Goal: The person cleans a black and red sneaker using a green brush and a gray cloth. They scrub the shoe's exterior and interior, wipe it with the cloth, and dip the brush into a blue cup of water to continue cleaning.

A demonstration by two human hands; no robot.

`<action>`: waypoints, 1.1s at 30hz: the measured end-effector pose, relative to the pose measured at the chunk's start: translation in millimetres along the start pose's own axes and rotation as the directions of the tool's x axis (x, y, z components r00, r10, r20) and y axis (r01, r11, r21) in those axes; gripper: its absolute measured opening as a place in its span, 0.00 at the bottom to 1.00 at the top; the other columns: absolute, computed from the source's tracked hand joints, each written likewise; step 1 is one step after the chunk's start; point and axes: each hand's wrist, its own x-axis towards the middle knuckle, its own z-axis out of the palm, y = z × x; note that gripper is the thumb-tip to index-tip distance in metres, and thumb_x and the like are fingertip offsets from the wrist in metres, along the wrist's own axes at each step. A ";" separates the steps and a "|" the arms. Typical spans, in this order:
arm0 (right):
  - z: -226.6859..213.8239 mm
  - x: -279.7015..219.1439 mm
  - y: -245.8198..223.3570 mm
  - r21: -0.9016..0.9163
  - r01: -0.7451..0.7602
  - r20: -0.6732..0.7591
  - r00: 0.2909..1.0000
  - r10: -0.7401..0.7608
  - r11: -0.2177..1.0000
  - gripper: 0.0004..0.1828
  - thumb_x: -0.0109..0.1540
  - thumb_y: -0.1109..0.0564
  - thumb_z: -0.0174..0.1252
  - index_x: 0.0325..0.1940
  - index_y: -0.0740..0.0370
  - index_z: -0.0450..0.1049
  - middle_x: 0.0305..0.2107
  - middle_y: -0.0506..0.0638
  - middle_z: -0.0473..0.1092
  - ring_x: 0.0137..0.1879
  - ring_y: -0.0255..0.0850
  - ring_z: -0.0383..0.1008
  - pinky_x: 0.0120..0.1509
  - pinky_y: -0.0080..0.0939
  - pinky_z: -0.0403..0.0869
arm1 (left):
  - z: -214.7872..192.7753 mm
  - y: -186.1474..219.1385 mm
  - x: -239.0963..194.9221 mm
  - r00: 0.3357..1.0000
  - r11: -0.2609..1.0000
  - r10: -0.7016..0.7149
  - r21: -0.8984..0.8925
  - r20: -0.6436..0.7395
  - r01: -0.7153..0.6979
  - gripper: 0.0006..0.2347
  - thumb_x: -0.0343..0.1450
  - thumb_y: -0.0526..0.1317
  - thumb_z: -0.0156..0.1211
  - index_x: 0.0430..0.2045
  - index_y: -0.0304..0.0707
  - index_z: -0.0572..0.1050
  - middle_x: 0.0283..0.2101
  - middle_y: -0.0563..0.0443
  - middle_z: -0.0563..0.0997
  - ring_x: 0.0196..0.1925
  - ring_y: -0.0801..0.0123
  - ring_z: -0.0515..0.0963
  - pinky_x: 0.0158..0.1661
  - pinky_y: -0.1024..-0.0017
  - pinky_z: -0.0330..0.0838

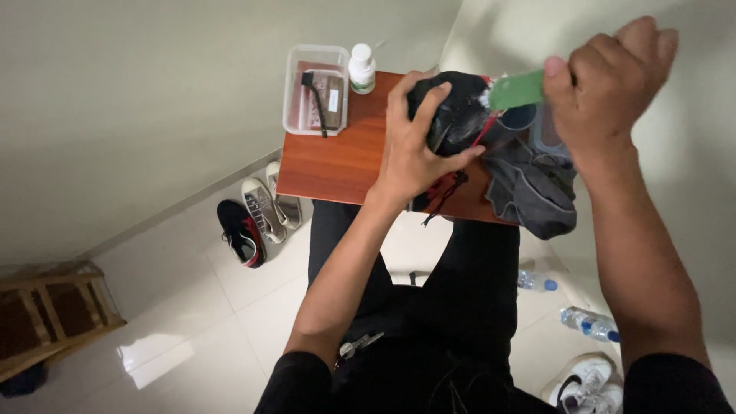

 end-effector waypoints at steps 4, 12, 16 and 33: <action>-15.1 18.8 -58.3 0.008 -0.037 -0.060 0.998 0.037 0.999 0.38 0.77 0.32 0.32 0.21 0.55 0.60 0.18 0.49 0.57 0.34 0.48 0.58 0.43 0.52 0.54 | 2.4 -1.0 -1.0 1.000 1.000 0.006 0.008 -0.011 -0.006 0.46 0.61 0.59 0.85 0.69 0.59 0.57 0.69 0.38 0.59 0.74 0.43 0.62 0.70 0.40 0.69; 3.7 -3.5 -36.4 0.078 -0.092 0.072 0.994 0.086 0.993 0.30 0.78 0.43 0.37 0.24 0.55 0.66 0.19 0.46 0.64 0.42 0.48 0.64 0.53 0.50 0.62 | -1.1 -7.0 -0.6 0.996 0.995 0.076 -0.063 -0.039 -0.078 0.49 0.56 0.71 0.73 0.70 0.60 0.54 0.67 0.35 0.57 0.71 0.42 0.65 0.70 0.33 0.70; -17.9 24.6 -67.4 0.125 0.101 -0.032 0.995 -0.098 0.987 0.37 0.77 0.36 0.38 0.19 0.58 0.63 0.19 0.47 0.69 0.33 0.44 0.62 0.44 0.46 0.57 | -2.0 0.3 5.2 0.994 0.992 0.102 -0.070 -0.033 -0.104 0.44 0.61 0.67 0.75 0.68 0.58 0.56 0.66 0.36 0.58 0.71 0.41 0.65 0.69 0.39 0.72; -24.7 23.0 -47.4 0.544 -0.240 0.439 0.898 -0.029 0.804 0.29 0.77 0.49 0.33 0.24 0.60 0.61 0.21 0.49 0.57 0.31 0.44 0.57 0.47 0.51 0.61 | -31.3 15.0 -7.3 0.957 0.875 0.260 -0.449 0.125 -0.179 0.33 0.69 0.53 0.75 0.65 0.55 0.58 0.64 0.40 0.60 0.68 0.44 0.66 0.69 0.44 0.71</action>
